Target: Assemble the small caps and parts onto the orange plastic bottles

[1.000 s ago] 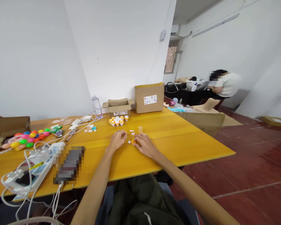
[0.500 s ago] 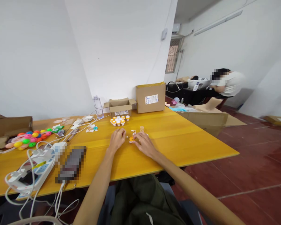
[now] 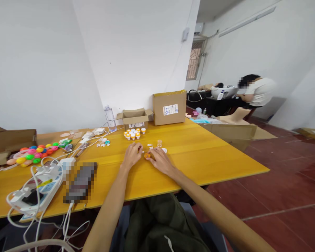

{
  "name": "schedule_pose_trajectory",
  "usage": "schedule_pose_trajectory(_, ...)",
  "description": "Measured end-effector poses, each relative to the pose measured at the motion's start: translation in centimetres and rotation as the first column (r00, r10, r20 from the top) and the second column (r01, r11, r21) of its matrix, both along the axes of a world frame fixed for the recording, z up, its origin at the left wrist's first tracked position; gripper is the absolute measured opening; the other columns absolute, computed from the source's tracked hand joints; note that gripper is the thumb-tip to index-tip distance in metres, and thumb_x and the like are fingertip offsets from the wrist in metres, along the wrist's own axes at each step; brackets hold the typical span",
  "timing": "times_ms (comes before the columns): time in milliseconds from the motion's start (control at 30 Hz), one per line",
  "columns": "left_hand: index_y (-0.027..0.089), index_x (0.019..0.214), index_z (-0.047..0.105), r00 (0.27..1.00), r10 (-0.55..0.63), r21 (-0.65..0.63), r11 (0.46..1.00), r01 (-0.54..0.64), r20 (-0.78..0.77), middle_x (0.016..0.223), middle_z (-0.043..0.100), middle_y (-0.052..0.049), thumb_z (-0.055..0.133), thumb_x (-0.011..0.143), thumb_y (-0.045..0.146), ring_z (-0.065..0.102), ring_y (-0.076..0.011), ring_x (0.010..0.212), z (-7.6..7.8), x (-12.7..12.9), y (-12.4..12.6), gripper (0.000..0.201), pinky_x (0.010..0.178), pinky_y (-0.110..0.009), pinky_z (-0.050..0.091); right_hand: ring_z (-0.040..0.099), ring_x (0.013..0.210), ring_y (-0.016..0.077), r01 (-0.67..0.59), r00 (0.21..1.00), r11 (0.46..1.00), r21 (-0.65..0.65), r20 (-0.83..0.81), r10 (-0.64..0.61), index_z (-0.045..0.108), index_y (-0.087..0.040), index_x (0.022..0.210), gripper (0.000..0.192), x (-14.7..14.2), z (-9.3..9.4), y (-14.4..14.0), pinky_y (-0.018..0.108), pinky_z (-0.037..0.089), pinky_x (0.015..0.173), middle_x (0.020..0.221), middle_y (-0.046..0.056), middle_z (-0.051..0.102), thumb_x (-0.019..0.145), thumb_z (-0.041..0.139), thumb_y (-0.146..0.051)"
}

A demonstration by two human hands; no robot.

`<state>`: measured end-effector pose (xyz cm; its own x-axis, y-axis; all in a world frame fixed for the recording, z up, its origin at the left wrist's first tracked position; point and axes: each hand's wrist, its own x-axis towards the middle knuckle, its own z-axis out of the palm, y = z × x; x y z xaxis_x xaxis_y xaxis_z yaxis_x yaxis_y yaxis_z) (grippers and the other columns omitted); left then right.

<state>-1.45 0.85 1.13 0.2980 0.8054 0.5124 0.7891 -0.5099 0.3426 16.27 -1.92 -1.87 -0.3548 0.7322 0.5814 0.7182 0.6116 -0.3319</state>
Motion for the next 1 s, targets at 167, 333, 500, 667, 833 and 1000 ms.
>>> schedule_pose_trajectory(167,0.022,0.084,0.064,1.0,-0.008,-0.004,1.0,0.008,-0.024,0.085,0.067,-0.005,0.05,0.09,0.016,0.063,-0.0205,0.087,0.01,-0.01,-0.02,0.016,0.083,-0.032,0.047,0.062,0.098,0.0222,0.013,0.999,1.0,-0.029,0.041,-0.012,0.065,-0.022,0.096,0.007,0.02,0.11,-0.11,0.036,0.049,0.088,0.1,0.006,0.071,0.089,0.065,-0.019)
schedule_pose_trajectory(333,0.022,0.084,0.065,0.999,-0.033,-0.017,0.999,0.033,-0.026,0.087,0.069,-0.005,0.05,0.089,0.016,0.063,-0.0205,0.088,0.18,0.02,-0.18,0.016,0.084,-0.031,0.048,0.061,0.1,0.0215,0.021,0.997,0.998,-0.053,0.075,-0.017,0.065,-0.022,0.096,0.008,-0.02,0.4,-0.24,0.034,0.048,0.088,0.101,0.006,0.07,0.088,0.065,-0.018)
schedule_pose_trajectory(500,0.022,0.083,0.066,0.994,-0.102,-0.114,0.989,0.096,-0.045,0.084,0.07,-0.004,0.053,0.086,0.016,0.064,-0.0189,0.083,0.38,0.26,-0.46,0.015,0.079,-0.029,0.048,0.061,0.097,0.0212,0.026,0.997,0.998,-0.051,0.075,-0.022,0.064,-0.022,0.096,0.008,-0.01,0.14,-0.01,0.034,0.047,0.086,0.098,0.005,0.069,0.088,0.066,-0.019)
schedule_pose_trajectory(667,0.022,0.082,0.068,0.982,-0.182,-0.164,0.971,0.172,-0.049,0.081,0.07,-0.003,0.056,0.083,0.017,0.063,-0.0182,0.081,0.34,0.41,-0.53,0.013,0.076,-0.027,0.048,0.061,0.096,0.0213,0.038,0.998,0.998,-0.052,0.06,-0.035,0.063,-0.022,0.097,0.011,-0.01,0.03,0.0,0.034,0.047,0.086,0.098,0.005,0.068,0.087,0.066,-0.018)
schedule_pose_trajectory(833,0.021,0.08,0.068,0.973,-0.232,-0.21,0.951,0.225,-0.01,0.077,0.068,-0.002,0.058,0.081,0.019,0.06,-0.0172,0.076,0.12,0.38,-0.45,0.011,0.073,-0.028,0.047,0.062,0.097,0.0225,0.064,0.996,0.995,-0.076,0.07,-0.059,0.063,-0.022,0.097,0.01,0.1,0.33,-0.44,0.035,0.048,0.086,0.097,0.006,0.067,0.088,0.064,-0.019)
schedule_pose_trajectory(1000,0.02,0.075,0.067,0.964,-0.267,-0.248,0.932,0.263,0.015,0.072,0.065,-0.001,0.057,0.081,0.018,0.057,-0.0163,0.072,-0.02,0.31,-0.28,0.012,0.069,-0.027,0.044,0.061,0.095,0.0227,0.073,0.995,0.994,-0.083,0.075,-0.067,0.062,-0.022,0.096,0.008,0.13,0.27,-0.5,0.035,0.047,0.086,0.095,0.006,0.066,0.089,0.064,-0.021)
